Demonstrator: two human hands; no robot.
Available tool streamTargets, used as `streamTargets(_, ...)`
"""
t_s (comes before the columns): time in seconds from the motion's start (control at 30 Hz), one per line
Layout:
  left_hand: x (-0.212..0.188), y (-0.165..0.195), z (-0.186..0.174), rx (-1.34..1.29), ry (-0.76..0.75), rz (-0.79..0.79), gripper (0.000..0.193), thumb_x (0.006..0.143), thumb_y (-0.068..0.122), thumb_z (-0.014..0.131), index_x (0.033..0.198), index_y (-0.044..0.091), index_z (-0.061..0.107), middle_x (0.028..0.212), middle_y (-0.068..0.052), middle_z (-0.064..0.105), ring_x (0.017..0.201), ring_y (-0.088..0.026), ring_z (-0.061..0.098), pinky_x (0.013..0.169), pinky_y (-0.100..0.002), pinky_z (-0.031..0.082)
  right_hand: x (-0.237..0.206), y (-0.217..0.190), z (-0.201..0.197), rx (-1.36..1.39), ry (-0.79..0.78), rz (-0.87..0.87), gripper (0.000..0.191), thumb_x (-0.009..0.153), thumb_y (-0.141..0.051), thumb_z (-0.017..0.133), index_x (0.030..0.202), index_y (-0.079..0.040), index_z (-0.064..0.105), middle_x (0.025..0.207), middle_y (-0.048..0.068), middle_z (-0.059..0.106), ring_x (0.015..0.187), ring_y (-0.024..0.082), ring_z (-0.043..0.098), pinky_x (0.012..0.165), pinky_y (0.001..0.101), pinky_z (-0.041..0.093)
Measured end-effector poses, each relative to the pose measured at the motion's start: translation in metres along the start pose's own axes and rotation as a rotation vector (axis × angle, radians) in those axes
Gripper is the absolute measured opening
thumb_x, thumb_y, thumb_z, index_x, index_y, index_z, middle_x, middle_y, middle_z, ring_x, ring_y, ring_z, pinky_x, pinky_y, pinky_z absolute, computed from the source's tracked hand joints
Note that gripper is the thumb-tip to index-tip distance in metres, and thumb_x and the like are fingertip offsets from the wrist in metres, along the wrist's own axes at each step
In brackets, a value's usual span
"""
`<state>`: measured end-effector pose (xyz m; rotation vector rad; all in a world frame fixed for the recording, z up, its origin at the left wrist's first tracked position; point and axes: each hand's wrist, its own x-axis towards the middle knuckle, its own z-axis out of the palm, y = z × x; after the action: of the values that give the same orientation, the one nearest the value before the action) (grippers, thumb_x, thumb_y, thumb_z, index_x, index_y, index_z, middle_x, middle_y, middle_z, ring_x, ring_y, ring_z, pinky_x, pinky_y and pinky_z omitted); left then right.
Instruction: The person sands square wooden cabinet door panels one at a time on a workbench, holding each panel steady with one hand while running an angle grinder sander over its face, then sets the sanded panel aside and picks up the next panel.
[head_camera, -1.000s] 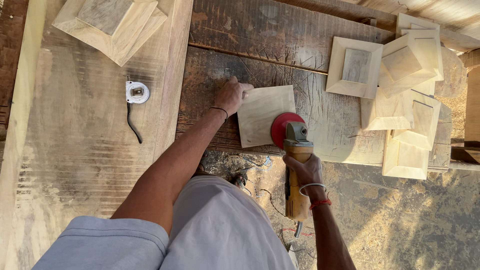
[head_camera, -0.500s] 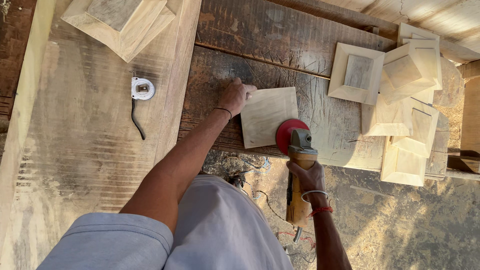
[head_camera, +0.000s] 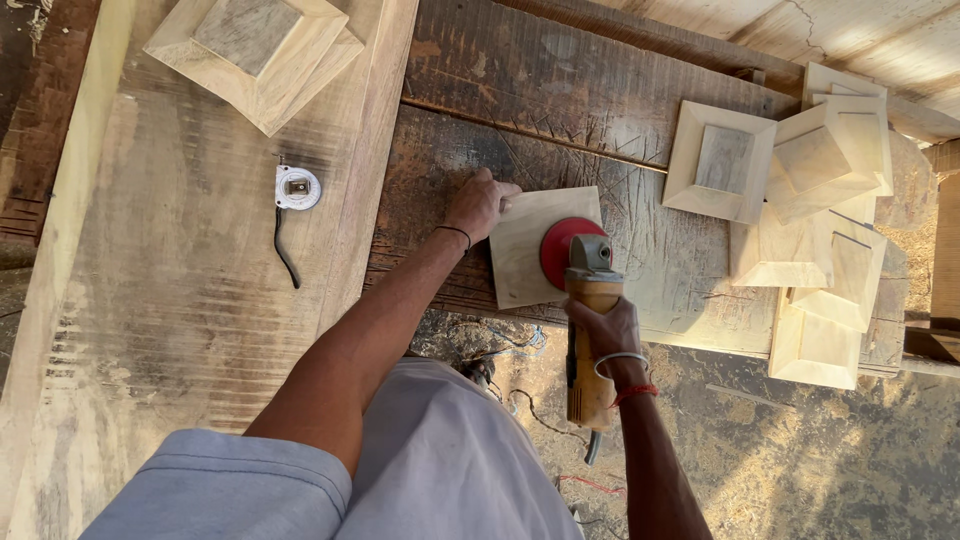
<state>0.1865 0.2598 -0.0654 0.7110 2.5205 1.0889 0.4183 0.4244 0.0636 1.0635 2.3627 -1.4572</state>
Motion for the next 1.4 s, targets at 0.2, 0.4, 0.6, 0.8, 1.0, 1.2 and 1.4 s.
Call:
streamTargets(0.2, -0.001, 0.005, 0.0, -0.012, 0.005, -0.018, 0.031, 0.094, 0.004, 0.069, 0.124, 0.013, 0.075, 0.102, -0.01, 0.057, 0.092, -0.024, 0.062, 0.087, -0.037, 0.06, 0.039, -0.022, -0.015, 0.074, 0.003, -0.066, 0.036, 0.074, -0.027, 0.078, 0.092, 0.004, 0.073, 0.074, 0.011, 0.071, 0.057, 0.02, 0.067, 0.053, 0.0349, 0.057)
streamTargets(0.4, -0.001, 0.004, 0.001, -0.014, 0.011, -0.022, 0.033, 0.093, 0.004, 0.071, 0.125, 0.012, 0.074, 0.102, -0.01, 0.057, 0.092, -0.023, 0.062, 0.087, -0.034, 0.06, 0.032, -0.021, -0.023, 0.088, 0.007, -0.006, 0.036, 0.074, -0.024, 0.08, 0.094, 0.005, 0.072, 0.075, 0.01, 0.07, 0.057, 0.019, 0.065, 0.052, 0.0349, 0.055)
streamTargets(0.6, -0.001, 0.004, 0.0, -0.01, 0.001, -0.025, 0.035, 0.092, 0.003, 0.07, 0.125, 0.013, 0.074, 0.102, -0.011, 0.058, 0.094, -0.025, 0.062, 0.089, -0.035, 0.059, 0.013, -0.003, -0.027, 0.075, 0.037, 0.064, 0.038, 0.073, -0.024, 0.081, 0.097, 0.005, 0.073, 0.076, 0.011, 0.071, 0.058, 0.02, 0.065, 0.053, 0.0359, 0.056)
streamTargets(0.8, -0.002, 0.005, 0.001, -0.003, 0.01, -0.023, 0.034, 0.093, 0.002, 0.068, 0.125, 0.013, 0.074, 0.104, -0.012, 0.058, 0.095, -0.025, 0.062, 0.091, -0.036, 0.06, -0.008, 0.025, -0.031, 0.049, 0.077, 0.096, 0.043, 0.071, -0.026, 0.083, 0.097, 0.007, 0.074, 0.079, 0.012, 0.073, 0.06, 0.02, 0.067, 0.056, 0.036, 0.056)
streamTargets(1.0, -0.001, 0.005, 0.001, -0.014, 0.028, -0.021, 0.032, 0.093, 0.006, 0.07, 0.124, 0.014, 0.074, 0.103, -0.012, 0.058, 0.096, -0.026, 0.063, 0.092, -0.037, 0.059, -0.028, 0.033, -0.017, -0.024, 0.089, 0.039, 0.043, 0.069, -0.028, 0.083, 0.096, 0.005, 0.074, 0.08, 0.013, 0.075, 0.062, 0.02, 0.07, 0.059, 0.035, 0.058)
streamTargets(1.2, 0.001, 0.002, -0.001, -0.033, -0.002, -0.044, 0.031, 0.094, 0.008, 0.069, 0.124, 0.016, 0.074, 0.11, -0.014, 0.059, 0.1, -0.028, 0.064, 0.095, -0.038, 0.058, -0.046, 0.011, 0.012, -0.128, -0.01, -0.012, 0.042, 0.068, -0.029, 0.083, 0.094, 0.003, 0.073, 0.076, 0.013, 0.076, 0.062, 0.02, 0.073, 0.06, 0.0346, 0.06)
streamTargets(1.4, 0.005, 0.002, -0.005, -0.038, -0.03, -0.056, 0.031, 0.093, 0.01, 0.07, 0.122, 0.018, 0.075, 0.113, -0.014, 0.061, 0.102, -0.029, 0.065, 0.098, -0.041, 0.056, -0.03, -0.008, 0.025, -0.078, -0.087, -0.068, 0.039, 0.069, -0.028, 0.081, 0.094, 0.001, 0.072, 0.076, 0.01, 0.076, 0.061, 0.019, 0.072, 0.058, 0.0339, 0.061)
